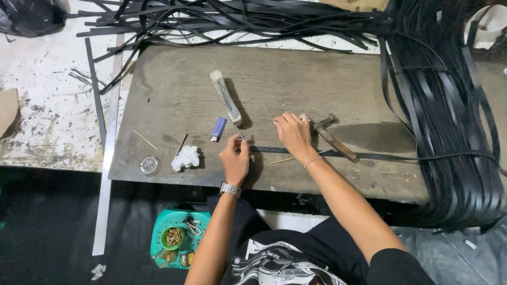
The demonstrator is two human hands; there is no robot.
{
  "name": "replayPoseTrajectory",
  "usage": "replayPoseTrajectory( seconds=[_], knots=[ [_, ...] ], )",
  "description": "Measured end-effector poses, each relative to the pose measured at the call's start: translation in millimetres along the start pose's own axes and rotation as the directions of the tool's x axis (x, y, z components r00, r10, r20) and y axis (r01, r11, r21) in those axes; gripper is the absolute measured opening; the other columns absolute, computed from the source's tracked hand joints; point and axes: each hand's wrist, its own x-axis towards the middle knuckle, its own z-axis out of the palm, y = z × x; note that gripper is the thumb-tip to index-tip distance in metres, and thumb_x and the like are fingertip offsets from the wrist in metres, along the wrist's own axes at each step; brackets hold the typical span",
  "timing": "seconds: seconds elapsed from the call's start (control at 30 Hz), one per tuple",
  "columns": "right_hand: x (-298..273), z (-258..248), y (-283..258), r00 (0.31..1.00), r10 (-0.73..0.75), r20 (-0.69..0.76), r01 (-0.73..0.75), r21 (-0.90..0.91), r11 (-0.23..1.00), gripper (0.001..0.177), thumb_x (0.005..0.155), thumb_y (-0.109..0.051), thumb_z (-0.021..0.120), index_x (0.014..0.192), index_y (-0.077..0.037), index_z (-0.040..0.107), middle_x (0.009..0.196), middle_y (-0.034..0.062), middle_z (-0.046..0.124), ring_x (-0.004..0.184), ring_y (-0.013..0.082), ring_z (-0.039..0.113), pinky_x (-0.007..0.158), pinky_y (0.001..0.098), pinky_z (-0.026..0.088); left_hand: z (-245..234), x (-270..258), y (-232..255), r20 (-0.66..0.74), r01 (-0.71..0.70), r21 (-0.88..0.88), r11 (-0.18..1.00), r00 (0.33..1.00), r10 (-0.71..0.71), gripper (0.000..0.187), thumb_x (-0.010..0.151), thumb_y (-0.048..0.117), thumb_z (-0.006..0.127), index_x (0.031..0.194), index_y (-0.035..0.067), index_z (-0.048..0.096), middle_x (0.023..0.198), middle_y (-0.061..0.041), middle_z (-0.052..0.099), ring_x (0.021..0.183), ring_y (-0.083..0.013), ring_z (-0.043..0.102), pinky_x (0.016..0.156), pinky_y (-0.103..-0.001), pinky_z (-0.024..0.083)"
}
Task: Inserting metal rods into leather strips and hammering them on a workshop table to shape or secure them.
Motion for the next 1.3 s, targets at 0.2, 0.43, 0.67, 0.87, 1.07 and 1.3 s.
replayPoseTrajectory(
  seconds=[0.2, 0.43, 0.67, 0.87, 1.07, 1.3],
  knots=[
    [4, 2, 0, 0.998, 0.050, 0.031, -0.049, -0.040, 0.998, 0.013, 0.101, -0.034, 0.063, 0.106, -0.026, 0.072, 0.081, -0.0053, 0.064, 0.079, 0.0172, 0.067, 0.077, 0.0384, 0.049, 0, 0, 4, -0.002, 0.009, -0.007, 1.000, 1.000, -0.009, 0.016, 0.094, 0.004, 0.063, 0.108, 0.001, 0.071, 0.083, -0.018, 0.076, 0.072, -0.0319, 0.075, 0.057, -0.040, 0.058],
    [-4, -25, -15, 0.999, -0.018, 0.046, 0.020, -0.031, 0.999, 0.016, 0.103, -0.021, 0.058, 0.109, -0.020, 0.072, 0.085, 0.0009, 0.067, 0.088, 0.0209, 0.068, 0.089, 0.0419, 0.046, 2, -1, 3, -0.003, 0.004, 0.008, 1.000, 1.000, -0.004, 0.016, 0.094, 0.003, 0.064, 0.108, 0.001, 0.070, 0.082, -0.019, 0.076, 0.068, -0.0311, 0.073, 0.056, -0.040, 0.058],
    [-76, -85, -37, 0.984, -0.178, -0.021, 0.178, 0.198, 0.964, 0.042, 0.089, 0.014, 0.054, 0.123, -0.008, 0.067, 0.130, 0.0168, 0.062, 0.130, 0.0357, 0.057, 0.103, 0.0443, 0.051, 2, 0, -1, -0.021, -0.001, -0.030, 1.000, 1.000, 0.000, 0.016, 0.094, 0.003, 0.064, 0.108, 0.000, 0.072, 0.080, -0.018, 0.075, 0.064, -0.0280, 0.072, 0.053, -0.039, 0.056],
    [-125, -122, -42, 0.943, 0.333, -0.023, -0.235, 0.663, 0.710, 0.050, 0.087, 0.023, 0.041, 0.113, -0.004, 0.075, 0.123, 0.0183, 0.066, 0.111, 0.0369, 0.068, 0.094, 0.0424, 0.060, 0, -9, -1, -0.026, -0.025, -0.102, 0.994, 0.999, 0.023, 0.015, 0.094, 0.000, 0.063, 0.107, -0.003, 0.070, 0.077, -0.019, 0.073, 0.054, -0.0240, 0.067, 0.050, -0.036, 0.054],
    [-140, -121, -39, 0.811, 0.548, 0.204, -0.454, 0.810, 0.370, 0.050, 0.077, 0.025, 0.038, 0.102, 0.004, 0.075, 0.103, 0.0204, 0.072, 0.096, 0.0359, 0.074, 0.088, 0.0467, 0.062, 1, -10, -2, -0.041, -0.033, -0.123, 0.992, 0.999, 0.028, 0.014, 0.095, -0.002, 0.062, 0.106, -0.003, 0.071, 0.074, -0.017, 0.072, 0.049, -0.0202, 0.064, 0.047, -0.032, 0.052],
    [-134, -118, -30, 0.739, 0.518, 0.431, -0.476, 0.878, -0.052, 0.053, 0.069, 0.027, 0.039, 0.107, 0.012, 0.072, 0.104, 0.0245, 0.066, 0.100, 0.0317, 0.068, 0.102, 0.0547, 0.055, 0, -12, 2, -0.050, -0.022, -0.138, 0.990, 0.999, 0.016, 0.015, 0.096, -0.001, 0.062, 0.107, -0.003, 0.070, 0.076, -0.018, 0.073, 0.049, -0.0193, 0.064, 0.049, -0.032, 0.053]
  ],
)
